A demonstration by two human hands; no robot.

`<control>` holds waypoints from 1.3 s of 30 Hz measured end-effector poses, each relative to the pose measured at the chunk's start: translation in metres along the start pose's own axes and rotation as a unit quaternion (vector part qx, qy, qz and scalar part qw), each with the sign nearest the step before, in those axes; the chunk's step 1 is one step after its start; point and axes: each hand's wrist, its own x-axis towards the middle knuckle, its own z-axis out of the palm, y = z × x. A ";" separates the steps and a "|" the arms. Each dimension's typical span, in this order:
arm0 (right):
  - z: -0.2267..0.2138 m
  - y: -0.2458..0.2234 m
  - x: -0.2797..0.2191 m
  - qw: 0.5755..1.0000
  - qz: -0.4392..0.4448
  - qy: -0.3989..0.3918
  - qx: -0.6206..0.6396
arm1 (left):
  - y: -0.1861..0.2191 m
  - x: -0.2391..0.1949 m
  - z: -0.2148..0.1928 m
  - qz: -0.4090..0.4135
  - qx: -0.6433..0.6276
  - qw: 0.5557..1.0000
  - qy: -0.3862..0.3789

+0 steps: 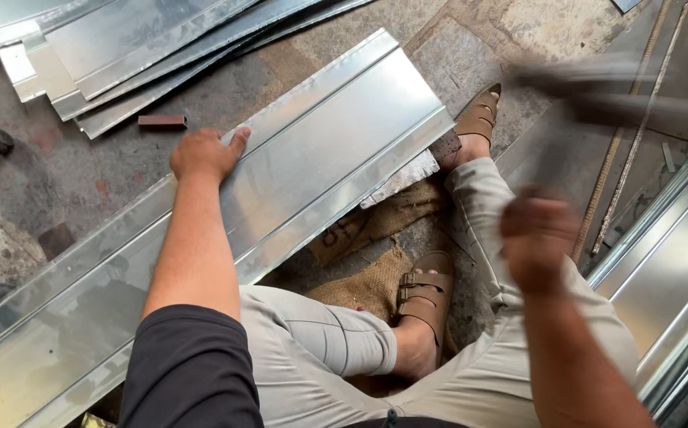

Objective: The person uses a hammer to flatten and shape the edge of a long metal sheet by striking it repeatedly against a hard surface while holding it with their other hand.

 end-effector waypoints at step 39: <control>-0.012 -0.060 0.020 0.971 -0.208 0.005 -0.116 | -0.045 -0.006 0.014 0.026 -0.015 0.999 -0.031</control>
